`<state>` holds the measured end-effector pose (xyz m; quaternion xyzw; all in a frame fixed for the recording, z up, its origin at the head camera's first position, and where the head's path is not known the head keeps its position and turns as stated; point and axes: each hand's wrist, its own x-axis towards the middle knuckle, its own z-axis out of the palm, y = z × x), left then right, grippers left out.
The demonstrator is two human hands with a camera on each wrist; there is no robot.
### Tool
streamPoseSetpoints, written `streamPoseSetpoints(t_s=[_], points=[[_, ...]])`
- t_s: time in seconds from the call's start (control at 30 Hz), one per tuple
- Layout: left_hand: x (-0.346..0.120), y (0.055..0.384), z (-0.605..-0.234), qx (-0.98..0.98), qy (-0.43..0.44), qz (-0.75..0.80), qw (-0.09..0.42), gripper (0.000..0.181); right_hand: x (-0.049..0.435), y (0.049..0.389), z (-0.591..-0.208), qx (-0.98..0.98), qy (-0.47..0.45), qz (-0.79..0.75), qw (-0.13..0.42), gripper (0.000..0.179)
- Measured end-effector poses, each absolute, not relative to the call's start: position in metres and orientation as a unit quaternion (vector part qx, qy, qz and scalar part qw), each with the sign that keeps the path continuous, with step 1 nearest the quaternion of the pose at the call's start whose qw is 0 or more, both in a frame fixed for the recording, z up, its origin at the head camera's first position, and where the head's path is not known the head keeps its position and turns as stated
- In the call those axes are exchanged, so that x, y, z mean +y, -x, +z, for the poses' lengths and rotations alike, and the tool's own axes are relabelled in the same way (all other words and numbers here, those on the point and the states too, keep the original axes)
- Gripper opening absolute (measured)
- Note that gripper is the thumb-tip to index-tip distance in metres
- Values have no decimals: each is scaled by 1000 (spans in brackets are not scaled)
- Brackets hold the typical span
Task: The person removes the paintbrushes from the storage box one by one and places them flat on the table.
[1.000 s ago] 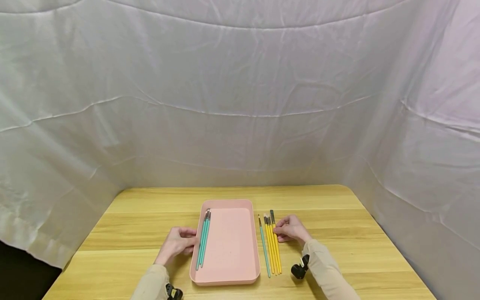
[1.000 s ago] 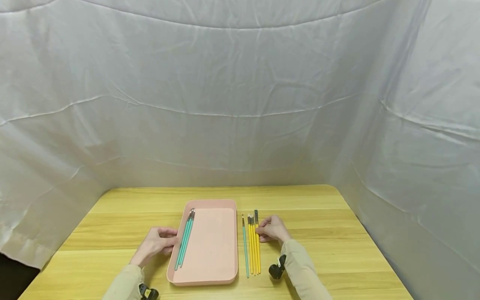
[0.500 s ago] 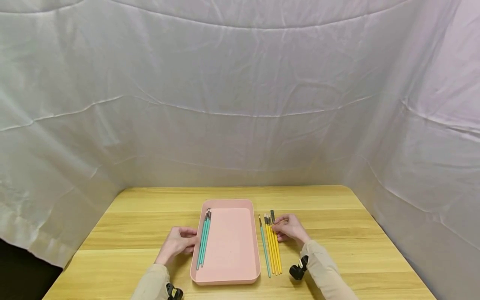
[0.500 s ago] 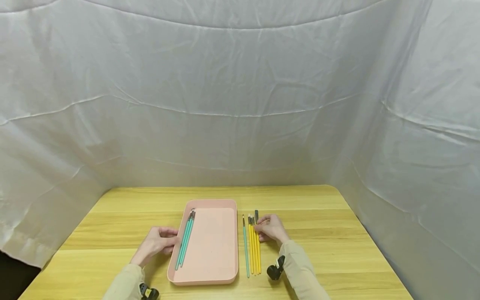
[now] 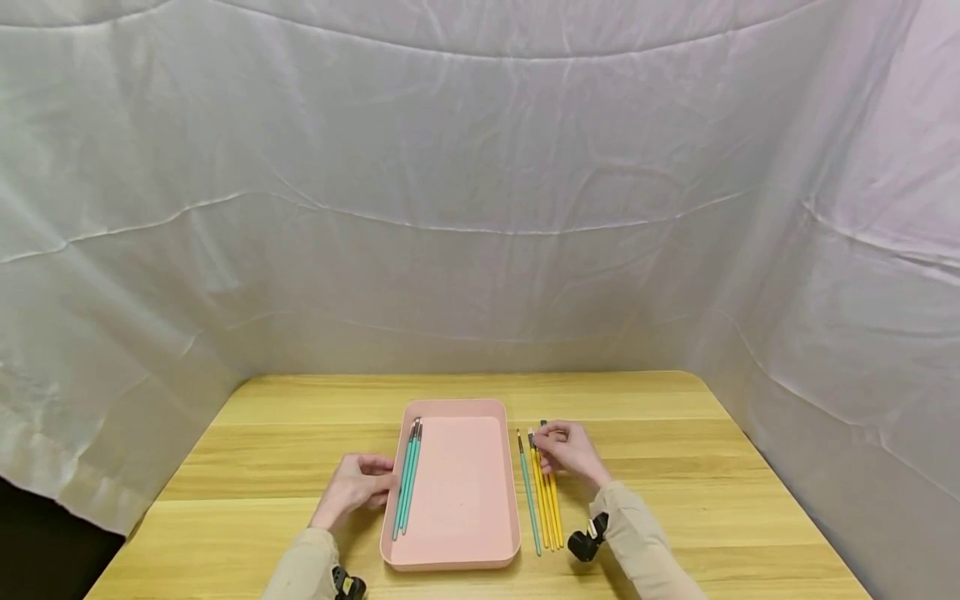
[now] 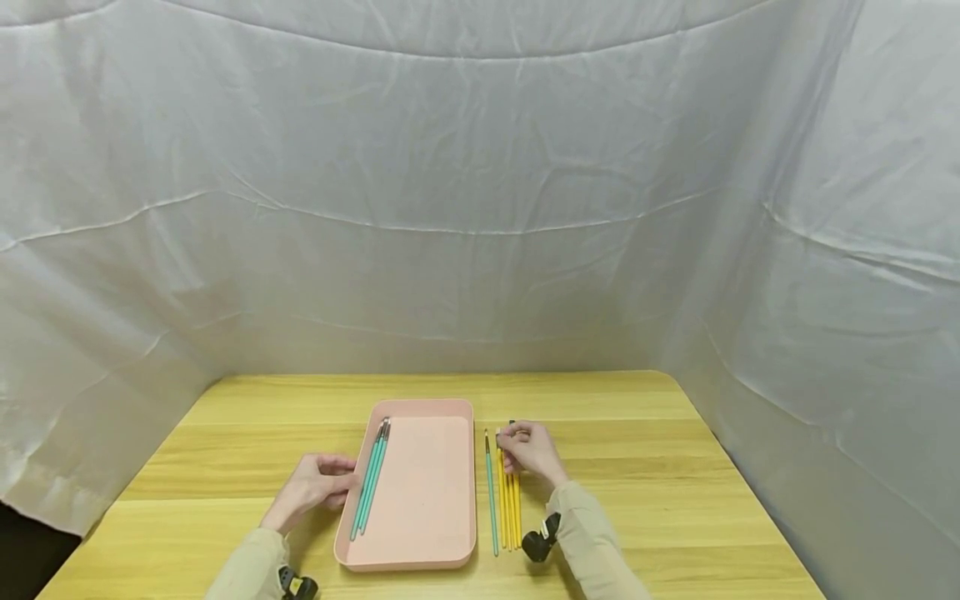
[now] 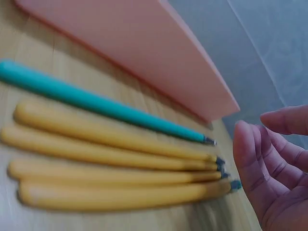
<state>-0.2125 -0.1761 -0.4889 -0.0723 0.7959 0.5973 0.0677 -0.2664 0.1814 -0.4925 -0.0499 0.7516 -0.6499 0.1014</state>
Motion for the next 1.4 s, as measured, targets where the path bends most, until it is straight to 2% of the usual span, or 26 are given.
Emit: streamPoseSetpoints(t_s=[0.63, 1.03, 1.4], points=[[-176, 210, -486, 799, 76, 592, 68, 32, 137, 257, -469, 735, 104, -656, 132, 33], [-178, 209, -487, 795, 49, 599, 77, 37, 110, 259, -461, 708, 115, -681, 149, 25], [-177, 210, -486, 800, 56, 593, 76, 36, 82, 263, -465, 686, 99, -701, 168, 36]])
